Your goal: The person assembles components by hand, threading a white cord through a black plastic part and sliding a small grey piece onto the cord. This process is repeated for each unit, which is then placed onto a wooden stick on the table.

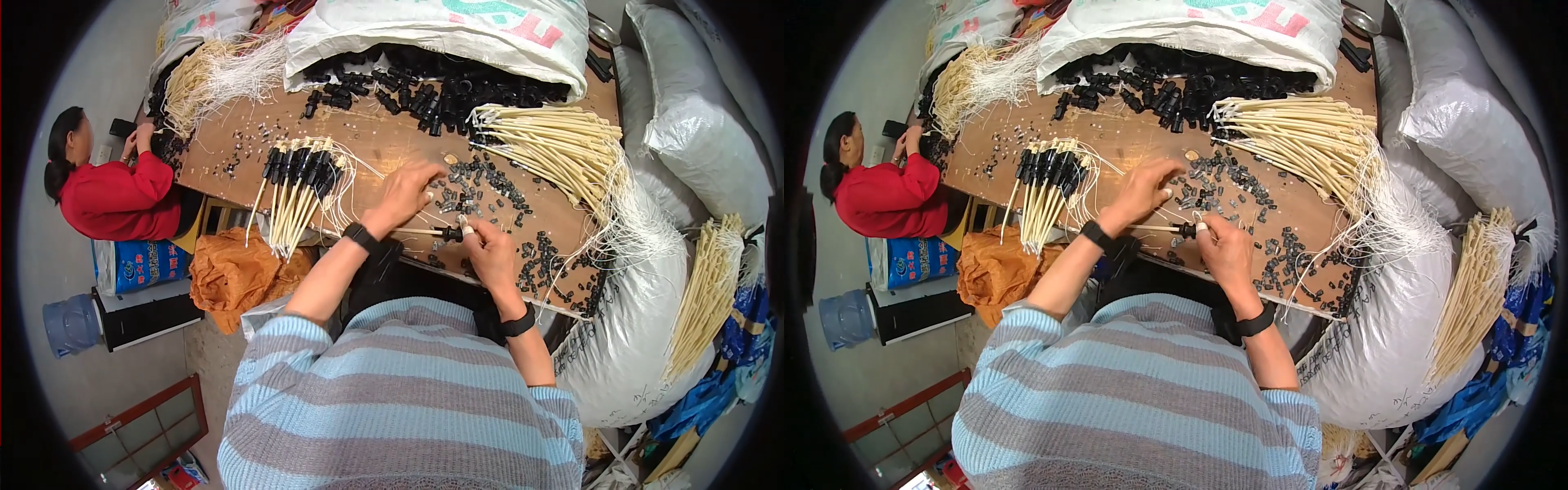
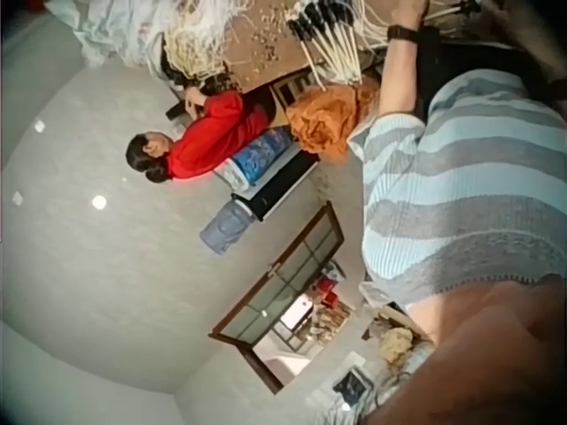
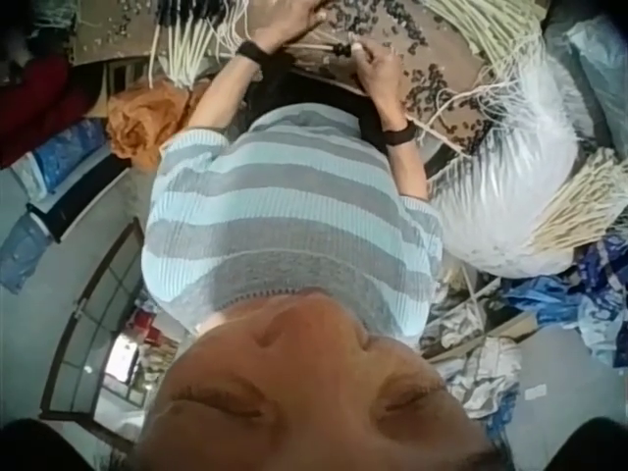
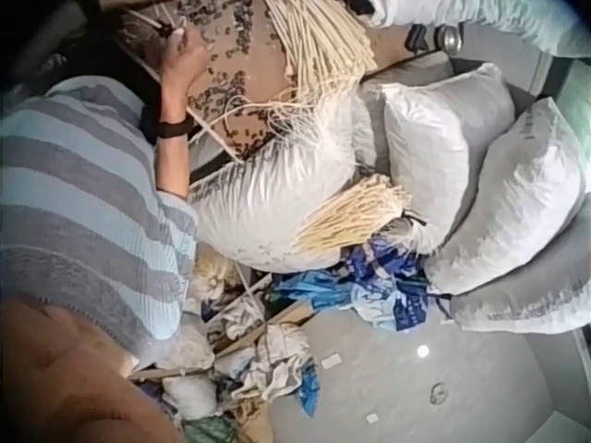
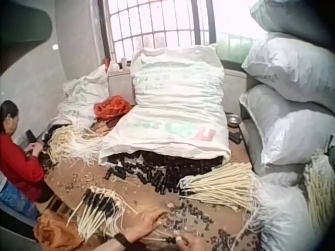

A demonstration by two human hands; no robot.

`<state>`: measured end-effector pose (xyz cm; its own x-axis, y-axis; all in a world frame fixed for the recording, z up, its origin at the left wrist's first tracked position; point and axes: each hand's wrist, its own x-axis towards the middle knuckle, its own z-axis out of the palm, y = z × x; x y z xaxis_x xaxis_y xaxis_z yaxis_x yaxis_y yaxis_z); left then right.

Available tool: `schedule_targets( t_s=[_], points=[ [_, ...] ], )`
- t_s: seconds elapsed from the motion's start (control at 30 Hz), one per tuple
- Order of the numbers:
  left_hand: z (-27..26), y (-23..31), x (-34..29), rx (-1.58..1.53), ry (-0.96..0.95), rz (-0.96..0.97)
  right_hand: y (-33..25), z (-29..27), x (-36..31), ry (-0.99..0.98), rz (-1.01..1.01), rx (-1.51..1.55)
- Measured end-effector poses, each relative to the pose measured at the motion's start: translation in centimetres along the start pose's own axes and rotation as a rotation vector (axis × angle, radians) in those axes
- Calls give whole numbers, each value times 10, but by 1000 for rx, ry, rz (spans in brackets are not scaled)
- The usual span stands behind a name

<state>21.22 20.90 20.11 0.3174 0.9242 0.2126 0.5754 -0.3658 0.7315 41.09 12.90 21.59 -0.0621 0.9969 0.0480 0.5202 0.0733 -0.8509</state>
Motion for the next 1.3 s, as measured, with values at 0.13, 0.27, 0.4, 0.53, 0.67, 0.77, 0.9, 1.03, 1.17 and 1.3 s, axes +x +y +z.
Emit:
schedule_targets(
  t_s=[0.13, 0.27, 0.4, 0.53, 0.67, 0.77, 0.9, 1.03, 1.17, 1.3],
  points=[
    [6, -16, 2, -138, 24, -60, 0, -10, -1, 38, 90, 10],
    [3, -2, -1, -326, -70, -400, 15, -9, 5, 28, 263, 112],
    [13, 45, -13, -566, -27, -301, 4, -4, 15, 36, 247, 85],
    [21, 58, -14, -361, 91, -51, 8, 2, 16, -30, 256, 387],
    [23, 57, -16, -231, 130, -13, -6, -4, 17, -71, 311, 596],
    [24, 63, -16, -262, 152, -18, 3, 1, 17, -57, 245, 522],
    [20, 67, -17, -227, 106, 32, 9, 3, 16, -27, 187, 429],
    [26, 55, -18, -250, 125, 111, 10, 3, 15, -56, 187, 416],
    [27, 58, -19, -207, 160, 69, 3, 0, 13, -119, 241, 600],
    [23, 64, -20, -227, 186, 3, -2, 1, 14, -134, 320, 774]
  ],
)
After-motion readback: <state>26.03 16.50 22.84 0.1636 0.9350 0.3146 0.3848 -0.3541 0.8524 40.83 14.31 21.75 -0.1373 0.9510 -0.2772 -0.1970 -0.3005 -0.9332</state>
